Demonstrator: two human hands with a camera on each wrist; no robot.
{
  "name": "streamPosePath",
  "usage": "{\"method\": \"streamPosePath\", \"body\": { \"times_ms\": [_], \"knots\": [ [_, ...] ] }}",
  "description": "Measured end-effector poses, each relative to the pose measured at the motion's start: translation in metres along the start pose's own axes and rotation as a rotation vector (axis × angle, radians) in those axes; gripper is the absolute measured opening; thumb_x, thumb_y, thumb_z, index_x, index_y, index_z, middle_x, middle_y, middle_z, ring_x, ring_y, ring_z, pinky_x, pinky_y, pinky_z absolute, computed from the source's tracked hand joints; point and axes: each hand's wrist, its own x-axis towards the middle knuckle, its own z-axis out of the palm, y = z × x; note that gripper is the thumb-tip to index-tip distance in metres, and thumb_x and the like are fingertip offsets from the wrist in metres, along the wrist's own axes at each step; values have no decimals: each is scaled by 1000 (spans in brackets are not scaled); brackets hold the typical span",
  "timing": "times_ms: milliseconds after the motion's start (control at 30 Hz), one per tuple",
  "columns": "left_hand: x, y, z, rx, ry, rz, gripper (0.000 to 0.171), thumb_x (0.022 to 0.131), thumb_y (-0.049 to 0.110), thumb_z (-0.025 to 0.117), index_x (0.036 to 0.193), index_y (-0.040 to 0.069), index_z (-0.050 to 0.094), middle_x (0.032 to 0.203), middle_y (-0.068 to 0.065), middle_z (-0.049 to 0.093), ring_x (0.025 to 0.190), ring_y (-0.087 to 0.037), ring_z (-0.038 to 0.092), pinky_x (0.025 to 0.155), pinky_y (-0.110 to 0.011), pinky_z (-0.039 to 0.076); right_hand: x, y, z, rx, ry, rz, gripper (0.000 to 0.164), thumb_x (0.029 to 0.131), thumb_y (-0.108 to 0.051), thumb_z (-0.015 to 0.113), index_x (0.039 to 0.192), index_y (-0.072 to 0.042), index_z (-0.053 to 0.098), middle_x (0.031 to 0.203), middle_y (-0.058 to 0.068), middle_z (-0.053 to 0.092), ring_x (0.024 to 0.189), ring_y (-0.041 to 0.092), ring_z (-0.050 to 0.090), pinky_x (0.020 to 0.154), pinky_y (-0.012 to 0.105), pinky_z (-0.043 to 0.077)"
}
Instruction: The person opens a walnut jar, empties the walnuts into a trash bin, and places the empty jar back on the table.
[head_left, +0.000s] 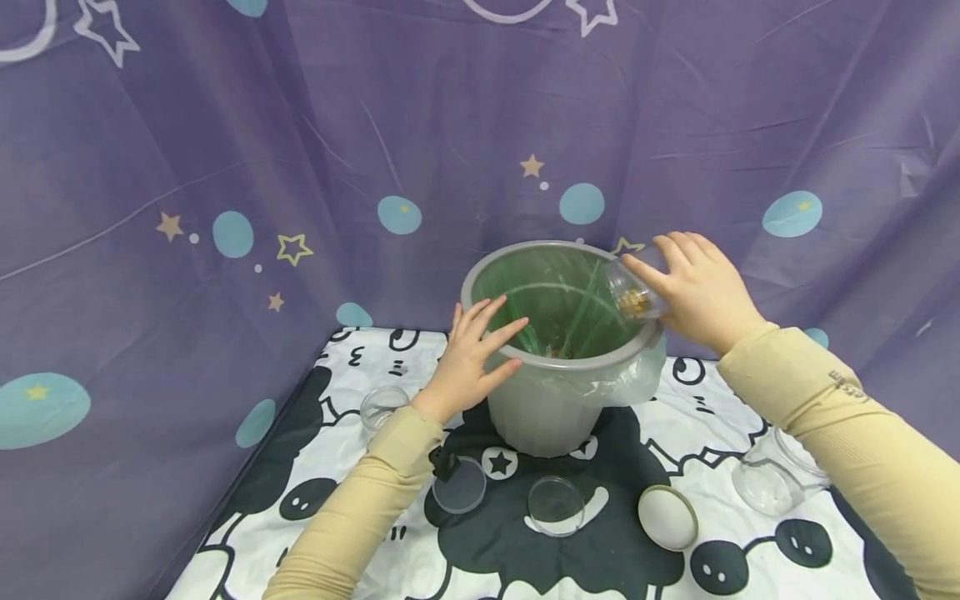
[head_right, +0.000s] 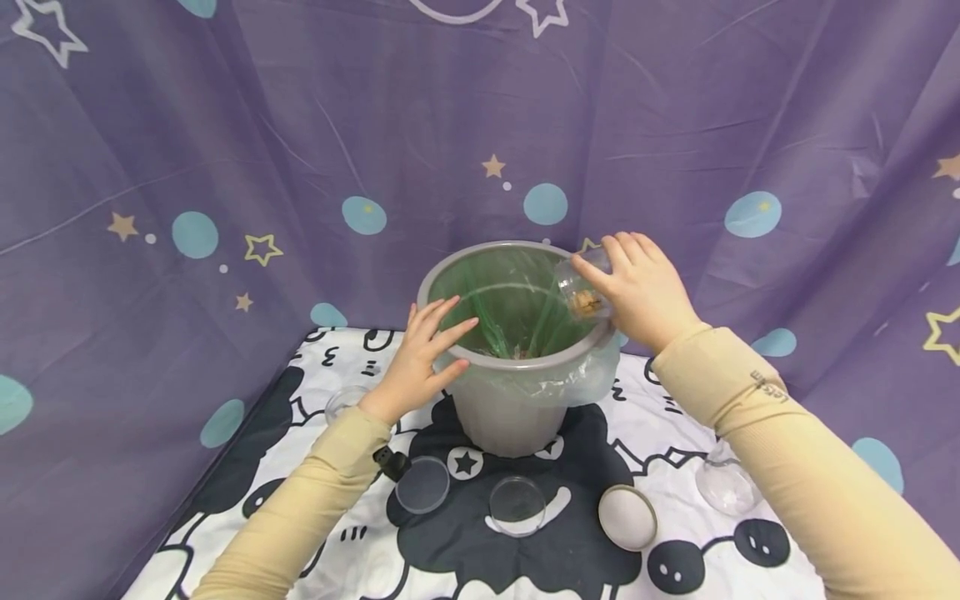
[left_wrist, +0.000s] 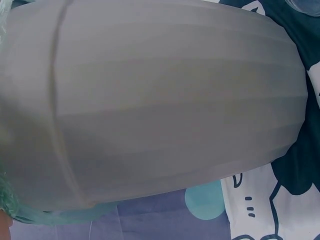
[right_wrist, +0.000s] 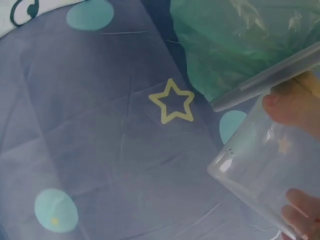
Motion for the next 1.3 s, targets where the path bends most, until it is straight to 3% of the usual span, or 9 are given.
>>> {"method": "streamPosePath", "body": {
  "times_ms": [367, 700, 967, 1300],
  "knots": [
    [-1, -1, 0, 6, -4, -6, 69, 92, 66, 24, 138, 21, 51, 152, -12, 31, 141, -33, 23, 113, -63, 0, 6, -1, -1, -50, -11, -61, 73, 53, 7, 70, 123, -10, 57, 111, 33, 56, 104, 47, 52, 99, 53, 39],
    [-1, 0, 1, 1, -2, -5, 69, 92, 66, 25, 138, 20, 51, 152, -12, 31, 141, -33, 23, 113, -63, 1, 1, -1, 0, -38, 7, -54, 81, 48, 2, 77, 124, -10, 55, 111, 33, 55, 104, 47, 51, 98, 54, 39],
    [0, 1, 1, 0, 7, 1, 70, 93, 66, 25, 136, 18, 52, 151, -13, 32, 140, -34, 24, 113, -64, 1, -8, 1, 1, 42, 45, 35, 81, 49, -5, 78, 125, -11, 53, 111, 31, 55, 104, 47, 51, 95, 56, 40],
    [0, 0, 2, 9, 10, 1, 69, 93, 66, 25, 137, 20, 51, 151, -12, 32, 140, -34, 24, 113, -64, 1, -22, 1, -3, 156, 33, 256, 87, 48, -15, 83, 128, -8, 50, 115, 29, 53, 106, 48, 50, 91, 59, 40]
  ]
}}
